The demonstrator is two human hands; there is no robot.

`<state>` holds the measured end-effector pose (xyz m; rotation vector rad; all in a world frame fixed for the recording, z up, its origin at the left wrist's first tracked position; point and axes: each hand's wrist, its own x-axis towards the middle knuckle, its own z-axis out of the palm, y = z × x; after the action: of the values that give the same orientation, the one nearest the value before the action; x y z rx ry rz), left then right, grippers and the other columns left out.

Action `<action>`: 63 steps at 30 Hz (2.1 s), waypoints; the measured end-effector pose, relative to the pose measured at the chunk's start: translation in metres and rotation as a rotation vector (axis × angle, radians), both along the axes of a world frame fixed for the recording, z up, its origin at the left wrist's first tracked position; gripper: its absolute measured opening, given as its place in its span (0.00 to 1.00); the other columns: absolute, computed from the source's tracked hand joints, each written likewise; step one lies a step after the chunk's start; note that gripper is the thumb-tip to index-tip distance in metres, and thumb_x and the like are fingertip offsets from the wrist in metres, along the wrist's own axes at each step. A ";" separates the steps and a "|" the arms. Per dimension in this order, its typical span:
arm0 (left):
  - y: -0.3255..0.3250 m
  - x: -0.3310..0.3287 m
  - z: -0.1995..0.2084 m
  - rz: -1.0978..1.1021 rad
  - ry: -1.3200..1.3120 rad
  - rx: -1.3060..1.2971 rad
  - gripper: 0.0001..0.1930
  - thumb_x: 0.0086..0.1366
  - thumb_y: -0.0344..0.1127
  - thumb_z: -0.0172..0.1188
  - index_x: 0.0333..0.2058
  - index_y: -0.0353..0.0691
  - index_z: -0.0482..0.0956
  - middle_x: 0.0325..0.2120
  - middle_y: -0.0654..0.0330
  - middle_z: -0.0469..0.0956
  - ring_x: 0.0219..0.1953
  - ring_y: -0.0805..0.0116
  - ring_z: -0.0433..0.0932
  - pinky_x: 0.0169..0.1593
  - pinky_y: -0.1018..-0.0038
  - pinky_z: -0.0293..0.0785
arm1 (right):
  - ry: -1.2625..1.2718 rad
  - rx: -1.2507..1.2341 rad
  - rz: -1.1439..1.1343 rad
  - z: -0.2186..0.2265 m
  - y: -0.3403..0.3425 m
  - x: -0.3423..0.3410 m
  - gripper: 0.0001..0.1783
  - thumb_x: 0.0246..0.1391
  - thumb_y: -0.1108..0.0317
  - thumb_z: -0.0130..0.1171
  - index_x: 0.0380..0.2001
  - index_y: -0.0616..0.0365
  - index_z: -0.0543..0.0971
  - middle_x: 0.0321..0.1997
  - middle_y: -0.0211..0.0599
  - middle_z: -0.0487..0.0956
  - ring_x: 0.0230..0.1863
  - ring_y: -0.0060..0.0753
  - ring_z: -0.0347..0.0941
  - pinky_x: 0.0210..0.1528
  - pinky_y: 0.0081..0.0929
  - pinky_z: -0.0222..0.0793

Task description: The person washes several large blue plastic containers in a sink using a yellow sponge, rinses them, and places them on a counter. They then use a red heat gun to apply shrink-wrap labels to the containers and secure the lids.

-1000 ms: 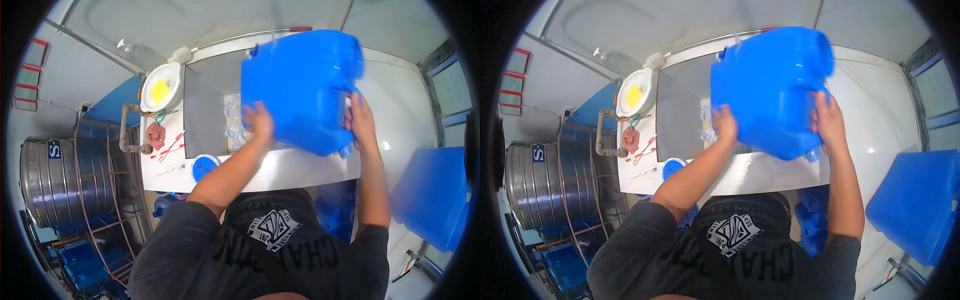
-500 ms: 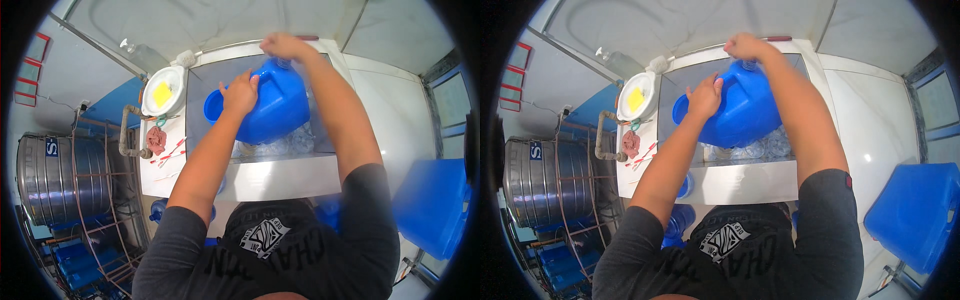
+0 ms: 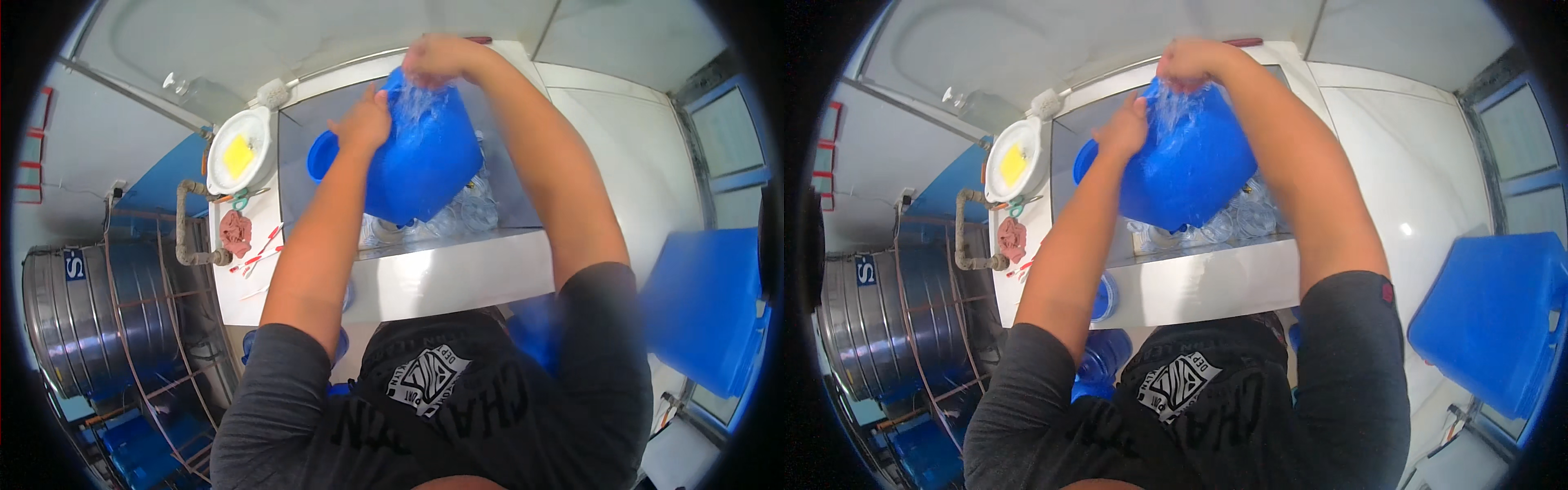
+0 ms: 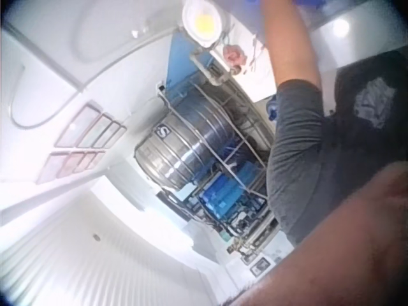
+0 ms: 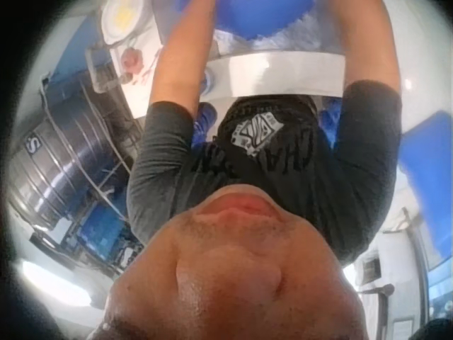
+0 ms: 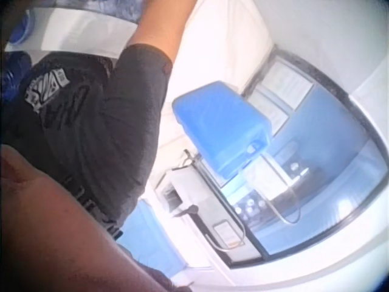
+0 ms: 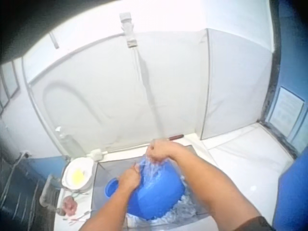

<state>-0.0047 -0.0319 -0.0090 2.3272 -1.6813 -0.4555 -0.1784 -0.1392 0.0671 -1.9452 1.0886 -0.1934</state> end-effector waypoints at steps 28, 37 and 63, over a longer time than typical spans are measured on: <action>-0.127 -0.078 0.007 -0.411 -0.013 0.287 0.41 0.67 0.70 0.37 0.48 0.36 0.82 0.48 0.39 0.79 0.55 0.43 0.75 0.61 0.59 0.65 | 0.711 -0.471 -0.959 -0.175 0.299 -0.310 0.44 0.61 0.44 0.53 0.68 0.67 0.57 0.74 0.64 0.50 0.76 0.65 0.40 0.74 0.58 0.36; -0.110 -0.072 -0.005 -0.438 0.037 0.120 0.45 0.68 0.72 0.32 0.53 0.31 0.78 0.50 0.39 0.78 0.56 0.45 0.75 0.61 0.59 0.66 | 0.931 -0.549 -1.026 -0.195 0.170 -0.436 0.45 0.65 0.42 0.43 0.68 0.73 0.55 0.74 0.64 0.51 0.75 0.63 0.46 0.75 0.52 0.37; -0.026 0.013 -0.012 -0.033 0.109 -0.055 0.40 0.71 0.68 0.31 0.52 0.37 0.78 0.49 0.39 0.78 0.54 0.40 0.75 0.58 0.54 0.68 | -0.071 -0.346 -0.043 -0.015 -0.034 -0.005 0.15 0.56 0.63 0.56 0.44 0.57 0.82 0.46 0.50 0.82 0.49 0.49 0.78 0.51 0.42 0.73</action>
<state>0.0084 -0.0580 -0.0212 2.1973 -1.6617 -0.5257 -0.1832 -0.1730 0.0522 -2.2006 1.1063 -0.4989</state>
